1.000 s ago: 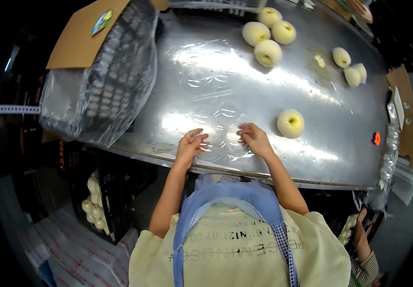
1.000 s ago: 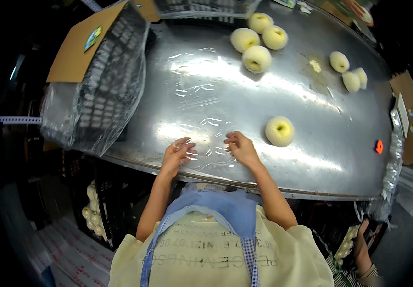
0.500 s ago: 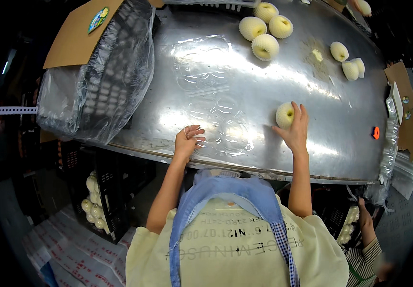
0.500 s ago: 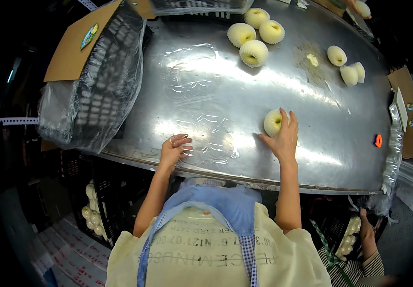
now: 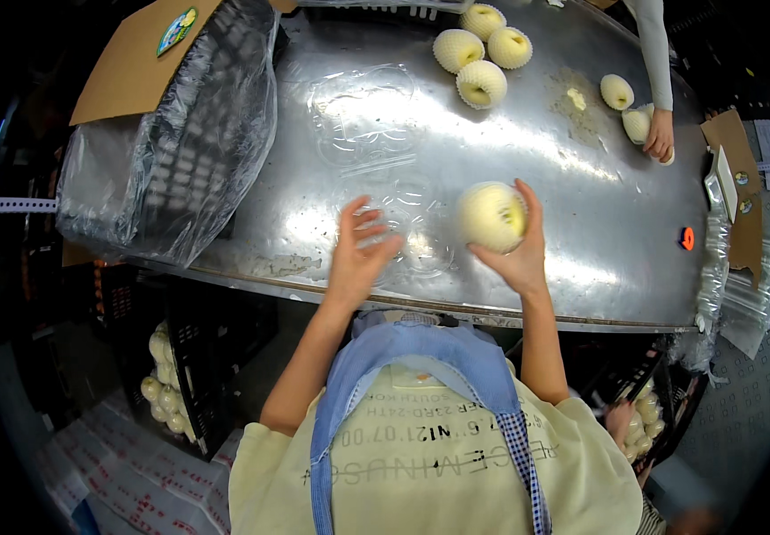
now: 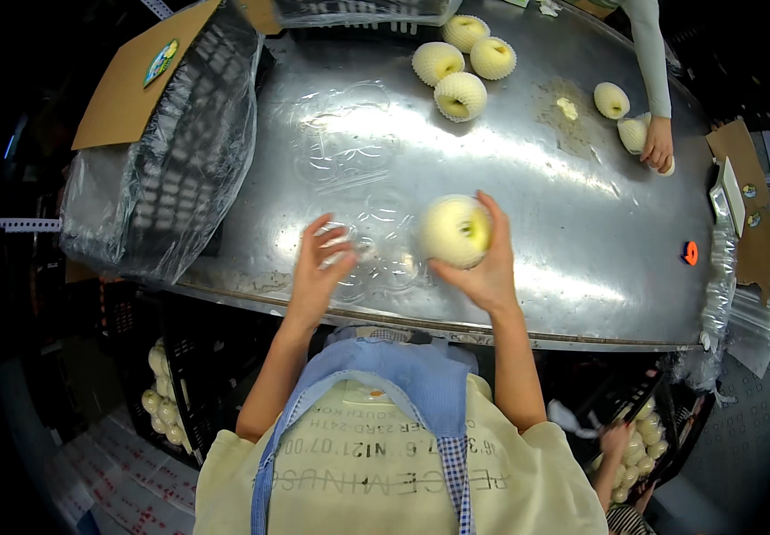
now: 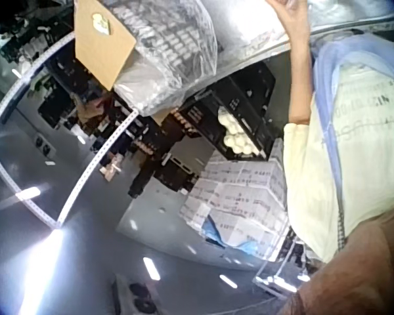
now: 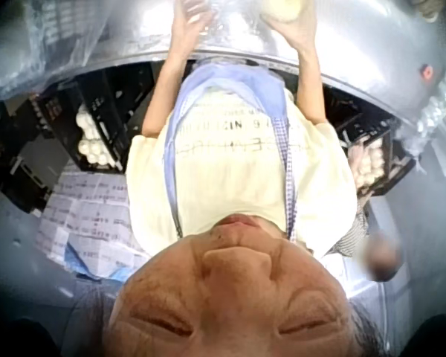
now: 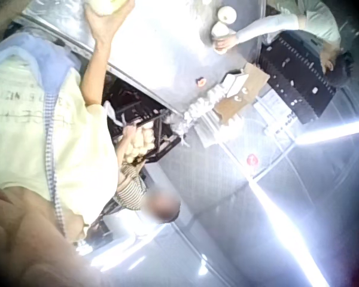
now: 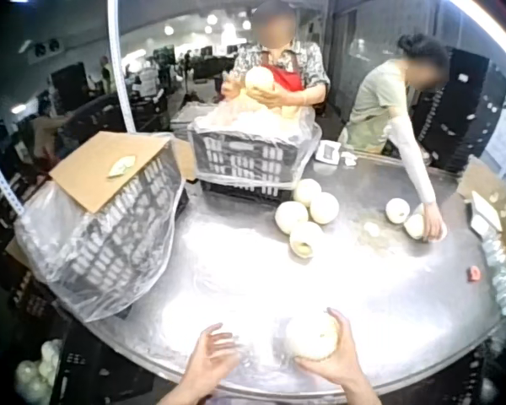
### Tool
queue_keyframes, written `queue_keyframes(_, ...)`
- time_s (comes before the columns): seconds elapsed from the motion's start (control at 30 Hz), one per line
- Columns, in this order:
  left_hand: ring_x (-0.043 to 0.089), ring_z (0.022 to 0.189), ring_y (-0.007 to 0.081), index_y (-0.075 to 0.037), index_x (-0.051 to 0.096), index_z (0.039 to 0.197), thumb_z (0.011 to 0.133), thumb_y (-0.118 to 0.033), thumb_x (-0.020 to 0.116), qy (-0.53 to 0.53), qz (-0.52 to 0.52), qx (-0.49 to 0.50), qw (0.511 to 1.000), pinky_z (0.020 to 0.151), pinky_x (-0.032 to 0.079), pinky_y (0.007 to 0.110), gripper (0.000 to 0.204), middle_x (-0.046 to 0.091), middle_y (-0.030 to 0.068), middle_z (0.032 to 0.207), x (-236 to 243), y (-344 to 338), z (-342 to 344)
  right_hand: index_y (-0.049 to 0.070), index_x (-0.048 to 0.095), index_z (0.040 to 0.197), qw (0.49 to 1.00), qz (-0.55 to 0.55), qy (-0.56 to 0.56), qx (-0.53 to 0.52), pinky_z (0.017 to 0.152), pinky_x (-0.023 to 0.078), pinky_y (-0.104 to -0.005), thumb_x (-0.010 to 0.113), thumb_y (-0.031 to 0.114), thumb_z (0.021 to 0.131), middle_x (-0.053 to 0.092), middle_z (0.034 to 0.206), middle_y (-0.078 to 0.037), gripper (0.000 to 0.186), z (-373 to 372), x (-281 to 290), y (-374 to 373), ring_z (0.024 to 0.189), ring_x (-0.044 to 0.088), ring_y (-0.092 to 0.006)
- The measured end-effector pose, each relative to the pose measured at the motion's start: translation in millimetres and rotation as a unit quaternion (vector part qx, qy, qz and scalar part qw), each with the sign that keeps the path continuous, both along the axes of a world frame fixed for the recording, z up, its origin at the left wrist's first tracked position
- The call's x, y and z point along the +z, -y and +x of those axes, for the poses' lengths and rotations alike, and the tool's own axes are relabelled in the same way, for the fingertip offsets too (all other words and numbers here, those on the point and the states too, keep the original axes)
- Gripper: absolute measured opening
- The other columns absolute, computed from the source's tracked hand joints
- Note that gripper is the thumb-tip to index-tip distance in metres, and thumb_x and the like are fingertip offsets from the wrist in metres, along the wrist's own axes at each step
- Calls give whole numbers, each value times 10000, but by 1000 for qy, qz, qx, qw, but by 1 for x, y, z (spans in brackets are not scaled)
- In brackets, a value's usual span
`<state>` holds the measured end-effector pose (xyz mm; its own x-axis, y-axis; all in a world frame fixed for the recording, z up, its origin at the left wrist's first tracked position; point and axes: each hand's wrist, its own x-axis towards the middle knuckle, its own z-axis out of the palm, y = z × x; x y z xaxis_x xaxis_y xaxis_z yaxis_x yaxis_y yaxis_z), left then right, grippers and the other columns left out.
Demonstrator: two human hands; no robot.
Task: The person places foam-netted apples into a clear plastic tray on a metal table. They then use a handheld tape dispenser to seal the plastic wrap over the apples. Finally, the person lifts the sealed tray and places it into a black crate alongside other packaged units.
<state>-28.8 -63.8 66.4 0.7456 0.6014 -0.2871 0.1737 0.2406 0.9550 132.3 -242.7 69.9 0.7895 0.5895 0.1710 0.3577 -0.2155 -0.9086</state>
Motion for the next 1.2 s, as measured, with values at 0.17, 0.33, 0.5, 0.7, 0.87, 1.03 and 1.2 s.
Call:
queue_keyframes(0.17,465,1139,230,-96,289,1375,796,-226,704,52,-107,-102,988,932,420,357,724,439,154,1242,29,24,19,130,389,1303,973,-43,195,113,809,517,-354,871,199,510,484,1250,-135,930,-31,36,-29,1097,543,-308)
queue_keyframes(0.33,454,1161,207,-84,290,1375,836,-189,645,102,-135,-86,982,972,385,314,654,423,138,1268,29,28,17,121,333,1335,980,16,158,118,888,475,-372,884,186,490,444,1288,-153,1011,-46,25,-30,1166,483,-313)
queue_keyframes(0.5,407,1202,197,-84,290,1380,846,-132,563,138,-186,-99,968,1020,321,322,602,422,115,1269,36,28,10,97,262,1362,987,60,42,143,962,426,-393,902,163,475,377,1333,-177,1096,-51,12,-27,1213,432,-311)
queue_keyframes(0.7,393,1209,195,-91,273,1391,813,-130,569,158,-236,-104,953,1028,302,317,651,417,106,1270,36,28,6,91,202,1379,977,118,-26,173,982,426,-394,907,117,478,342,1365,-182,1144,-53,2,-26,1205,445,-291)
queue_keyframes(0.87,387,1246,217,-99,267,1398,896,-348,499,236,-276,-147,920,1033,317,351,607,412,108,1310,25,23,4,82,241,1366,957,239,-69,151,980,415,-383,906,149,495,373,1326,-168,1097,-62,2,-30,1209,440,-277)
queue_keyframes(1.03,405,1261,263,-89,273,1399,892,-645,305,172,-478,-129,852,1017,376,414,754,409,122,1348,19,31,6,79,156,1397,961,232,-20,149,1015,390,-420,912,265,502,336,1368,-186,1186,-60,-4,-33,1247,403,-307)
queue_keyframes(1.2,457,1215,274,-65,282,1387,882,-602,409,218,-467,-146,845,1001,412,420,748,427,122,1328,12,24,1,36,291,1390,975,76,-5,208,1075,275,-416,802,384,649,370,1400,-164,964,-35,23,-22,1289,366,-295)
